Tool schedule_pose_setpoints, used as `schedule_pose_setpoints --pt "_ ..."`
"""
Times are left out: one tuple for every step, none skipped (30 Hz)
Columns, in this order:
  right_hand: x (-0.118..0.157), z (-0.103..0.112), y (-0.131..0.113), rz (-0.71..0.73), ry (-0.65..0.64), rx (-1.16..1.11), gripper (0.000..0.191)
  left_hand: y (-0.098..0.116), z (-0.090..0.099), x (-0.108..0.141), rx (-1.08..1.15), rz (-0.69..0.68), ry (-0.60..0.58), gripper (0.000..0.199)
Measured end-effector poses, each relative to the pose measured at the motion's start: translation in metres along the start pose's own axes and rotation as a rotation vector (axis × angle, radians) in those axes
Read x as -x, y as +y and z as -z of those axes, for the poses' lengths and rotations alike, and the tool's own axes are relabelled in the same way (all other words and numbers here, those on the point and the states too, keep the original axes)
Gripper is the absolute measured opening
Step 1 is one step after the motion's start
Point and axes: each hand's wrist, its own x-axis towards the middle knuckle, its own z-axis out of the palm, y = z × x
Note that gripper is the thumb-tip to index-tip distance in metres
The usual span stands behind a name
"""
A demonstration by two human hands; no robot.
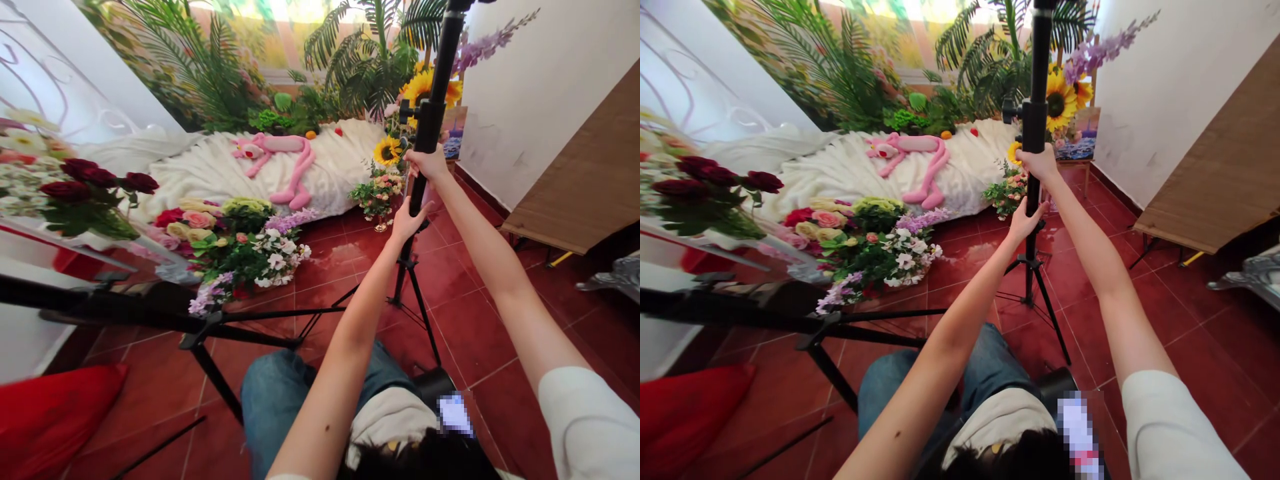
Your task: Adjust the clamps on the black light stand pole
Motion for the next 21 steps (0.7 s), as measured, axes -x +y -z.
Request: schedule_pose_setpoints --pt "0.000 -0.002 0.002 -0.007 0.012 0.002 0.027 0.002 -0.001 -0.004 0.030 -0.012 0.027 0.047" --pt "-0.001 -0.004 0.004 -0.015 0.017 0.006 0.027 0.003 -0.003 -0.008 0.064 -0.016 0.053 0.046" --pt "-0.001 -0.005 0.005 -0.022 0.016 0.009 0.027 0.004 -0.005 -0.011 0.094 -0.011 0.070 0.046" --pt "-0.001 -0.005 0.005 -0.028 0.008 0.011 0.026 0.004 -0.006 -0.015 0.112 -0.002 0.072 0.044" --pt "-0.001 -0.005 0.005 -0.031 -0.003 0.010 0.025 0.003 -0.008 -0.017 0.116 0.005 0.061 0.043" --pt "0.000 -0.003 0.004 -0.032 -0.015 0.006 0.024 0.002 -0.010 -0.019 0.109 0.011 0.044 0.042" --pt "0.001 -0.001 0.002 -0.031 -0.028 0.002 0.022 0.002 -0.011 -0.020 0.097 0.016 0.034 0.041" --pt "0.002 0.001 0.000 -0.027 -0.041 -0.003 0.021 0.001 -0.012 -0.020 0.085 0.021 0.033 0.041" --pt "0.002 0.003 -0.003 -0.022 -0.053 -0.006 0.021 0.001 -0.014 -0.020 0.075 0.023 0.038 0.042" --pt "0.002 0.006 -0.006 -0.016 -0.062 -0.006 0.021 0.001 -0.015 -0.019 0.068 0.021 0.046 0.043" --pt "0.002 0.008 -0.009 -0.010 -0.070 -0.006 0.022 0.001 -0.015 -0.017 0.063 0.017 0.053 0.044" --pt "0.001 0.010 -0.012 -0.003 -0.078 -0.004 0.023 0.002 -0.016 -0.015 0.058 0.013 0.057 0.045" --pt "0.000 0.011 -0.014 0.004 -0.083 -0.004 0.024 0.003 -0.016 -0.014 0.056 0.013 0.057 0.047" --pt "0.000 0.012 -0.016 0.007 -0.087 -0.004 0.026 0.004 -0.015 -0.013 0.058 0.017 0.052 0.049" --pt "0.000 0.013 -0.017 0.008 -0.091 -0.002 0.027 0.005 -0.015 -0.012 0.066 0.025 0.043 0.052" --pt "0.000 0.013 -0.018 0.006 -0.097 0.001 0.028 0.006 -0.014 -0.012 0.081 0.039 0.034 0.056" --pt "0.001 0.013 -0.018 0.004 -0.102 0.005 0.029 0.006 -0.014 -0.012 0.100 0.054 0.025 0.061" --pt "0.002 0.013 -0.018 0.002 -0.105 0.011 0.030 0.006 -0.013 -0.012 0.120 0.067 0.017 0.066" --pt "0.002 0.012 -0.018 0.002 -0.107 0.016 0.031 0.006 -0.013 -0.012 0.137 0.076 0.012 0.071" --pt "0.003 0.012 -0.018 0.005 -0.104 0.021 0.031 0.005 -0.013 -0.013 0.148 0.082 0.009 0.075" --pt "0.003 0.011 -0.017 0.010 -0.098 0.023 0.031 0.004 -0.014 -0.013 0.153 0.084 0.010 0.078"
